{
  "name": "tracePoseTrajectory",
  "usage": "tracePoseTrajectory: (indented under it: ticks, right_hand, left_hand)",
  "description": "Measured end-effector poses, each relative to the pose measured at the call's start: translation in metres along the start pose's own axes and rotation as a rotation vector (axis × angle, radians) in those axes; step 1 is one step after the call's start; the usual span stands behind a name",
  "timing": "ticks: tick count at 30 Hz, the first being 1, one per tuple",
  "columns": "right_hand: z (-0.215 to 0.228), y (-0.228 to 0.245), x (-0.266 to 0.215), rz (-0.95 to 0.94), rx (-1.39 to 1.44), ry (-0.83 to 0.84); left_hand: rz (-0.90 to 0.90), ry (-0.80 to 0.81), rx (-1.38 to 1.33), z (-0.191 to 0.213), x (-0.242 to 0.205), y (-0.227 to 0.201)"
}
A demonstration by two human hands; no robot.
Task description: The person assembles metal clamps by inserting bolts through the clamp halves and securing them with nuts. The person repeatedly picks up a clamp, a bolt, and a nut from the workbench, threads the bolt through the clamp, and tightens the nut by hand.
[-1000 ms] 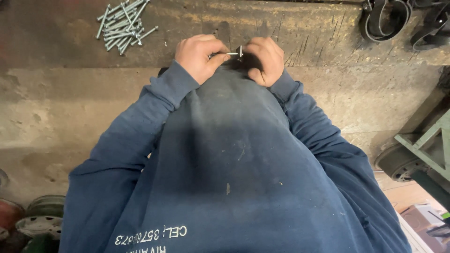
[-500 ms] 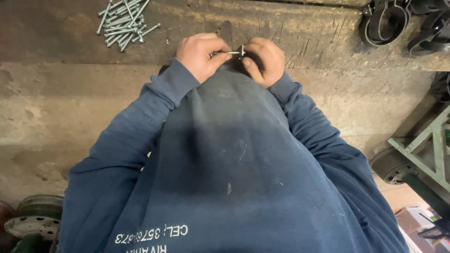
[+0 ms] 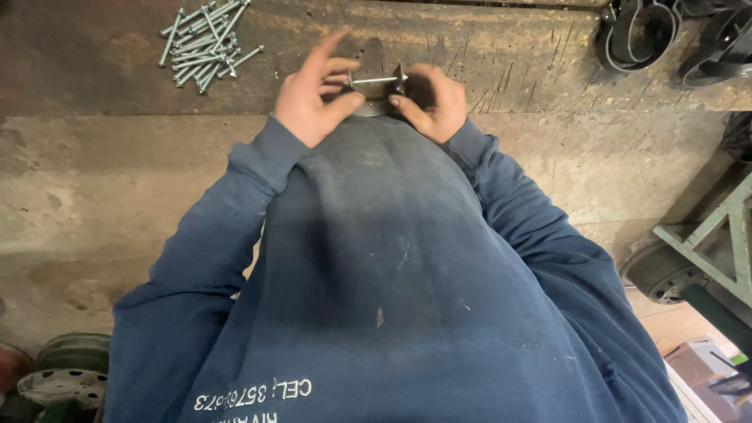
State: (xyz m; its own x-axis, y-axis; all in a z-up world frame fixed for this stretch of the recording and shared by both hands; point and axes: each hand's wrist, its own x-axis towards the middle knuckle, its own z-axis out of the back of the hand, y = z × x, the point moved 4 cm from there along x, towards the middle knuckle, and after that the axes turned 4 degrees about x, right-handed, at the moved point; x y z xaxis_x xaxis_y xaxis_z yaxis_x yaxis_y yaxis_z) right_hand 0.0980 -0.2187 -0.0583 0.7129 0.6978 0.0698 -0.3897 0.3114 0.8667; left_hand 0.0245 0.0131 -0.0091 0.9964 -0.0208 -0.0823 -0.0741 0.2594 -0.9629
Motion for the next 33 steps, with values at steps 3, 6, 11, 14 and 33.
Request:
tracePoseTrajectory:
  ticks: [3, 6, 11, 14, 33]
  right_hand:
    - [-0.004, -0.011, -0.004, -0.157, 0.241, -0.027]
    - [-0.006, -0.010, -0.004, -0.155, 0.267, -0.033]
    - [-0.003, -0.003, -0.003, -0.080, 0.175, -0.051]
    - [-0.002, 0.000, -0.002, -0.071, 0.129, -0.042]
    - [-0.002, 0.002, -0.001, -0.095, 0.148, -0.023]
  left_hand:
    - [0.156, -0.084, -0.285, -0.003, -0.019, 0.040]
    - [0.207, -0.146, -0.302, -0.003, -0.024, 0.048]
    - [0.236, -0.214, -0.165, 0.000, -0.016, 0.043]
    - [0.251, -0.191, -0.219, -0.001, -0.015, 0.046]
    - [0.255, -0.009, -0.455, -0.014, -0.018, 0.057]
